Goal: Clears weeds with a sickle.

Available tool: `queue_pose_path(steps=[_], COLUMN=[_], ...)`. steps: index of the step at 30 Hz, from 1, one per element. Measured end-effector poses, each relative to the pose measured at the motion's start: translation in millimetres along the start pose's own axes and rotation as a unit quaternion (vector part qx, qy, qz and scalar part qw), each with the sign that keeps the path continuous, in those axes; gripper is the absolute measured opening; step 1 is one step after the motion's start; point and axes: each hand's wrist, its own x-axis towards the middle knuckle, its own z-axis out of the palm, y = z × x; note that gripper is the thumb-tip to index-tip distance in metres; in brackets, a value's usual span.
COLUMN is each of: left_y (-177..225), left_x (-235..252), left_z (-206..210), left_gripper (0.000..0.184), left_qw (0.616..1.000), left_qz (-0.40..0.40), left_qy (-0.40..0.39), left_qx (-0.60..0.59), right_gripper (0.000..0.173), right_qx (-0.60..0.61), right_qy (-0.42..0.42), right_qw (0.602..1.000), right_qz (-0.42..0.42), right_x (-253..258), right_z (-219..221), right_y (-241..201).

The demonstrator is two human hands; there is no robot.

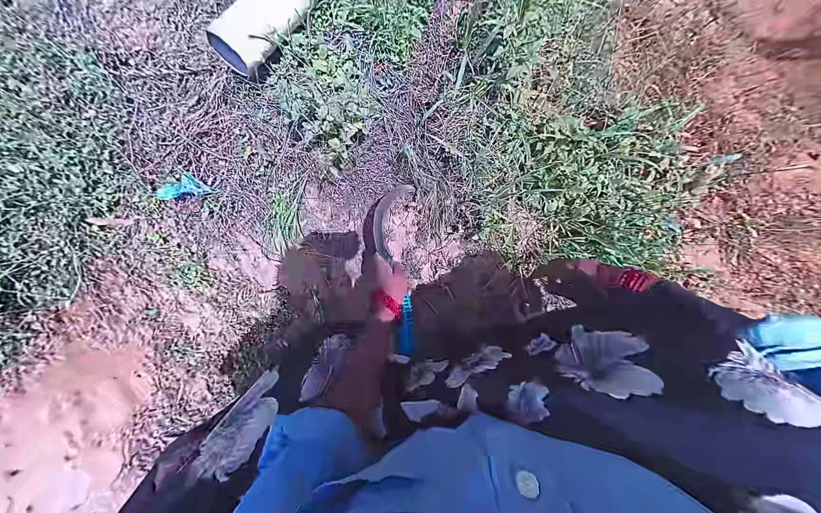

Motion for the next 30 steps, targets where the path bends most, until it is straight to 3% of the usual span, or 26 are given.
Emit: queue_pose_path(steps=[2,5,11,15,19,22,25,30], left_y=[5.4,21.4,48.4,91.7,156.5,195.8,229.2,206.7], left_x=[1.5,-5.8,-32.0,-23.5,22.8,56.0,72.9,75.0], left_z=[-4.3,-24.3,-42.8,-53.8,-53.7,-34.7,-8.6,16.1], left_gripper=[0.062,0.062,0.057,0.057,0.057,0.057,0.058,0.059], left_qw=[0.997,0.979,0.966,0.95,0.928,0.926,0.923,0.946], left_qz=[0.015,0.049,0.058,0.053,0.088,0.131,0.117,0.097], left_qy=[0.006,-0.002,0.068,0.081,0.091,0.111,0.101,0.081], left_qx=[0.069,0.2,0.241,0.298,0.35,0.336,0.352,0.3], right_gripper=[0.03,0.041,0.081,0.103,0.125,0.124,0.122,0.116], right_qx=[-0.066,-0.164,-0.085,-0.04,-0.029,-0.008,-0.007,-0.007], right_qy=[0.037,0.055,0.262,0.216,0.238,0.212,0.208,0.215], right_qw=[0.996,0.984,0.961,0.975,0.97,0.977,0.978,0.976], right_qz=[-0.037,-0.05,0.006,0.033,0.035,0.037,0.026,0.028], right_x=[-6.7,-4.5,67.3,99.0,118.2,115.2,119.0,121.4], right_z=[-5.9,-22.3,-44.4,-32.8,-10.1,-12.4,-13.5,-13.0], right_y=[-6.4,-26.6,5.2,28.7,41.9,42.8,48.7,49.1])
